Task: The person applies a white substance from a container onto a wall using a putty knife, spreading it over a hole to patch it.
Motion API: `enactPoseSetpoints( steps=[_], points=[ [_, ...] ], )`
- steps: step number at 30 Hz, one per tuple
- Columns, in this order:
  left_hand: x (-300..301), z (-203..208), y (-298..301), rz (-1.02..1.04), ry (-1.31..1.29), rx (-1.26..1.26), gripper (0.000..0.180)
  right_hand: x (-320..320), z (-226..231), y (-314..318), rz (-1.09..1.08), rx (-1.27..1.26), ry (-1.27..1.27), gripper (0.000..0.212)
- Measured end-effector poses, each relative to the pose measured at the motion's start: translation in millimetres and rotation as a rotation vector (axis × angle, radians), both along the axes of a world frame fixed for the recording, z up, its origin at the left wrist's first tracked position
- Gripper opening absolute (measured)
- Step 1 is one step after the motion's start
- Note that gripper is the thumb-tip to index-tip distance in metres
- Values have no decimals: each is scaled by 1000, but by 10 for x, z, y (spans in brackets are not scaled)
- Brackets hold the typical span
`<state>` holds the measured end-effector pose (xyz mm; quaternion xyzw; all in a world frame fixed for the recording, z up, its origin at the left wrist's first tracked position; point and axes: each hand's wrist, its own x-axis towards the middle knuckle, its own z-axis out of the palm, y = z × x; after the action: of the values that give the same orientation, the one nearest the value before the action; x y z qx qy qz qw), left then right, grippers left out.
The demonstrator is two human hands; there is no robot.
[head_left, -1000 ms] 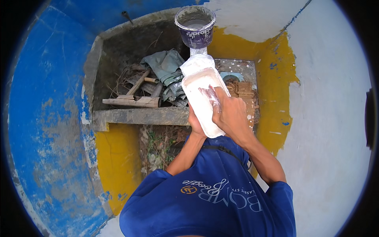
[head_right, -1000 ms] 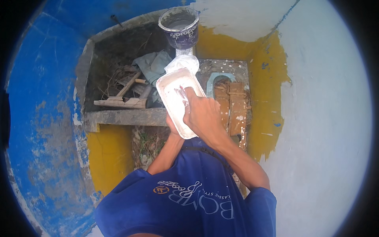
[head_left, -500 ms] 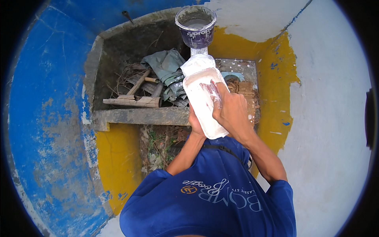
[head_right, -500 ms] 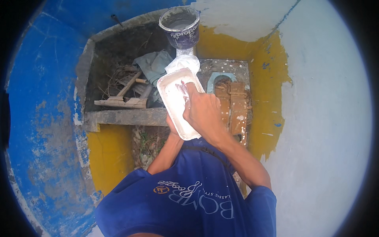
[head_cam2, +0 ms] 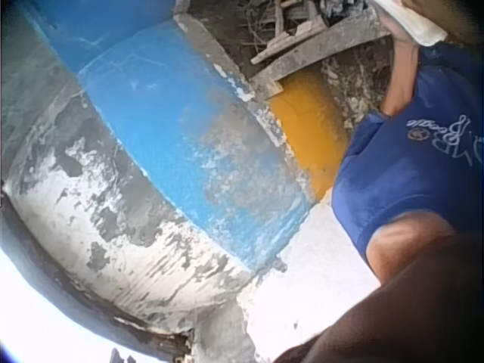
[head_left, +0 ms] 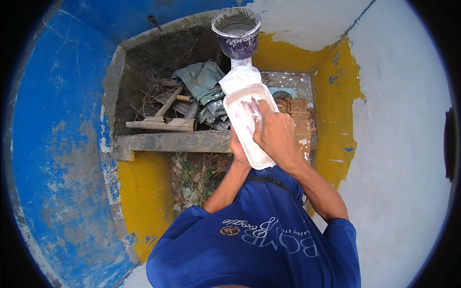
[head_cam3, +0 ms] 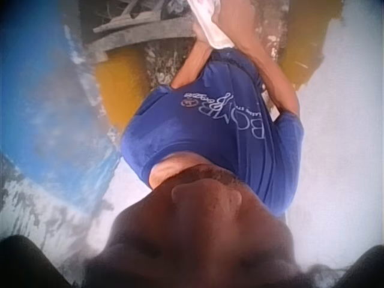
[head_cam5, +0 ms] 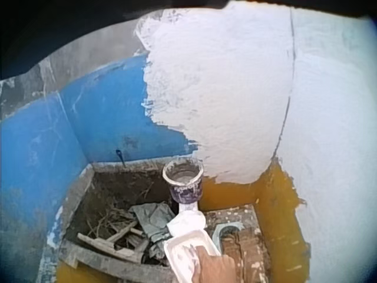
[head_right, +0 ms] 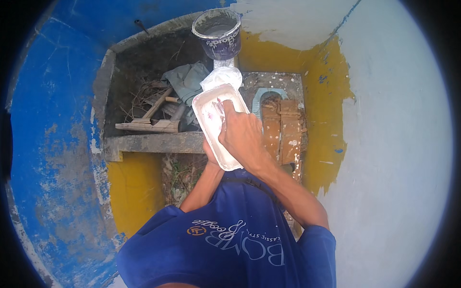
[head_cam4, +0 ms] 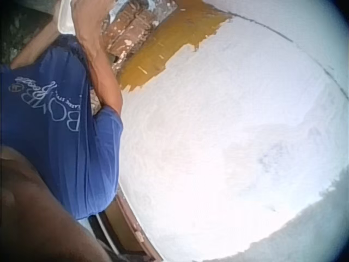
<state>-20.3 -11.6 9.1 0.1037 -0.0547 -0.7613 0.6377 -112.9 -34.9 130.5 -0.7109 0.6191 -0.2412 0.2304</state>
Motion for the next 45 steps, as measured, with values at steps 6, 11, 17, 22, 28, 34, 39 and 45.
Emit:
enactPoseSetpoints(
  steps=[6, 11, 17, 22, 28, 34, 39, 45],
  points=[
    [43, -118, 42, -20, 0, -50, 59, 10, 33, 89, 78, 51, -4, 38],
    [10, -74, 58, 9, 34, -155, 62, -8, 98, 96, 23, -58, -21, 32],
    [-3, -31, 56, -6, -78, 5, 58, 2, 8, 49, 14, -28, -17, 32],
    [20, -69, 81, -22, -14, -115, 57, 35, -49, 211, 65, -54, -52, 36],
    [-16, -43, 55, 25, -191, 59, 59, -29, 13, 153, -25, -18, -92, 34],
    [-37, -133, 30, -16, -193, 89, 69, 19, -38, 57, -60, 8, -62, 37],
    [-34, -187, 64, -32, -144, 30, 69, 71, -125, 158, 38, -4, -1, 40],
    [-19, -85, 57, -21, -69, 10, 65, -121, 64, 35, -40, -128, 13, 36]
  ],
)
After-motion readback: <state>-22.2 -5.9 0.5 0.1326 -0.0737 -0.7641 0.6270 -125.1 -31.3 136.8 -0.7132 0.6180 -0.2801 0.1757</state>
